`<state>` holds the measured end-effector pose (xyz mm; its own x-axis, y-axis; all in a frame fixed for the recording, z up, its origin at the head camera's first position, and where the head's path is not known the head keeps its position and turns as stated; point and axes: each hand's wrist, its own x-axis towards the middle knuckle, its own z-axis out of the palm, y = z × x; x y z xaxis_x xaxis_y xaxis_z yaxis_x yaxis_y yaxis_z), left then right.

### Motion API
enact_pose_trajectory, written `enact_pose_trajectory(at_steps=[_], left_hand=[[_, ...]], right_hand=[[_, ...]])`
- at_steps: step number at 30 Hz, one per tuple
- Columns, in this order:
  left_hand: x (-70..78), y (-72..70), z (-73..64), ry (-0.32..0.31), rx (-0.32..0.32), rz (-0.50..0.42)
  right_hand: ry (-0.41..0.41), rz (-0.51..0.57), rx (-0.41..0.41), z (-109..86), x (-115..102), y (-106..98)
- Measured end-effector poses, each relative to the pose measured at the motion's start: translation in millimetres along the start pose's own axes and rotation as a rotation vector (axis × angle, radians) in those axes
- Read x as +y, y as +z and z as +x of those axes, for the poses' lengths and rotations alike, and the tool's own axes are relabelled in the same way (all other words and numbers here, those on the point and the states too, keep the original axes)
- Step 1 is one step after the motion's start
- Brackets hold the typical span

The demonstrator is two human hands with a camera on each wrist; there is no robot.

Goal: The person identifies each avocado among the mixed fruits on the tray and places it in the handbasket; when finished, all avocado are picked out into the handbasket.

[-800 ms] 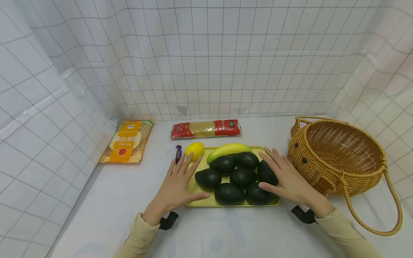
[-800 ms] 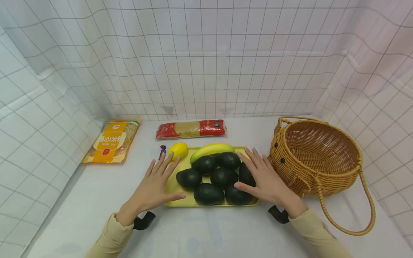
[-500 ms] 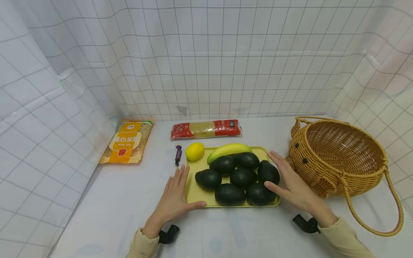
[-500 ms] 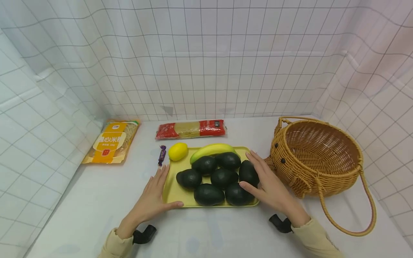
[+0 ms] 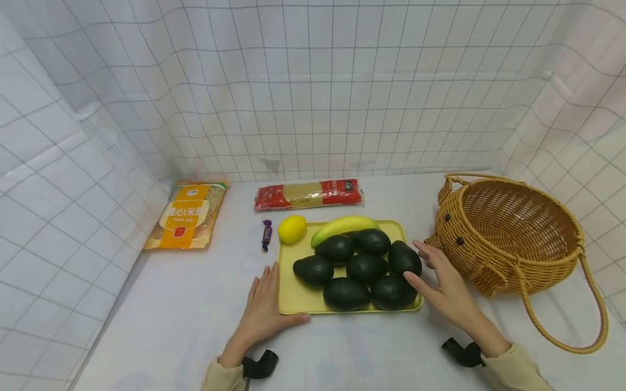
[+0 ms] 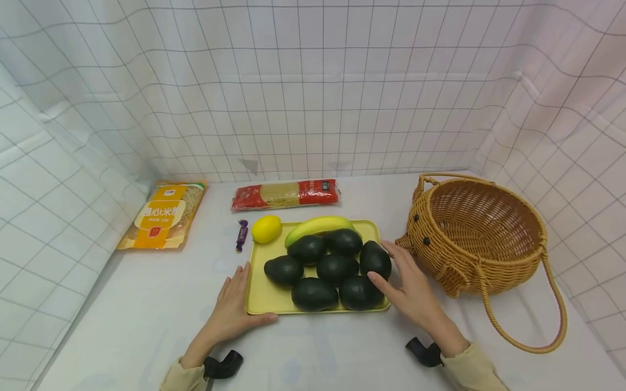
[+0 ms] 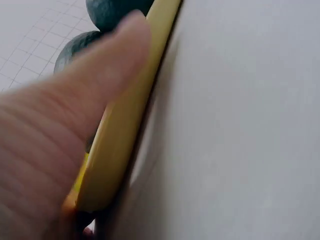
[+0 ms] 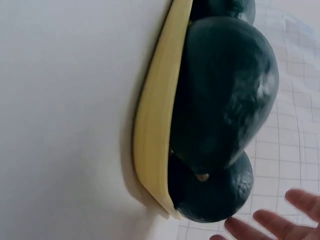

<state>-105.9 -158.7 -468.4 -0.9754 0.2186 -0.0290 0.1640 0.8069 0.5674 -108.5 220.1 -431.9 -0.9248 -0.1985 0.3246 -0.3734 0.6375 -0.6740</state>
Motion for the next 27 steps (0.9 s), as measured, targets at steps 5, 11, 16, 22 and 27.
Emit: enact_pose_trajectory(at_steps=[5,11,16,22,27], left_hand=[[-4.1,5.9,0.1,0.015,0.051,0.024],[-5.5,7.4,0.6,0.020,0.058,0.042],[-5.7,7.3,-0.7,0.018,0.054,0.059],[-5.6,7.1,-1.5,0.023,0.064,0.074],[-5.9,7.6,-1.0,0.030,0.075,0.083]], right_hand=[[0.053,-0.022,0.025,0.7,-0.7,4.8],[0.148,-0.066,0.017,5.0,-2.7,10.3],[0.176,-0.139,-0.008,8.1,-3.4,14.6],[0.218,-0.198,-0.059,13.3,-4.0,16.9],[0.236,-0.209,-0.082,19.0,-3.9,18.1]])
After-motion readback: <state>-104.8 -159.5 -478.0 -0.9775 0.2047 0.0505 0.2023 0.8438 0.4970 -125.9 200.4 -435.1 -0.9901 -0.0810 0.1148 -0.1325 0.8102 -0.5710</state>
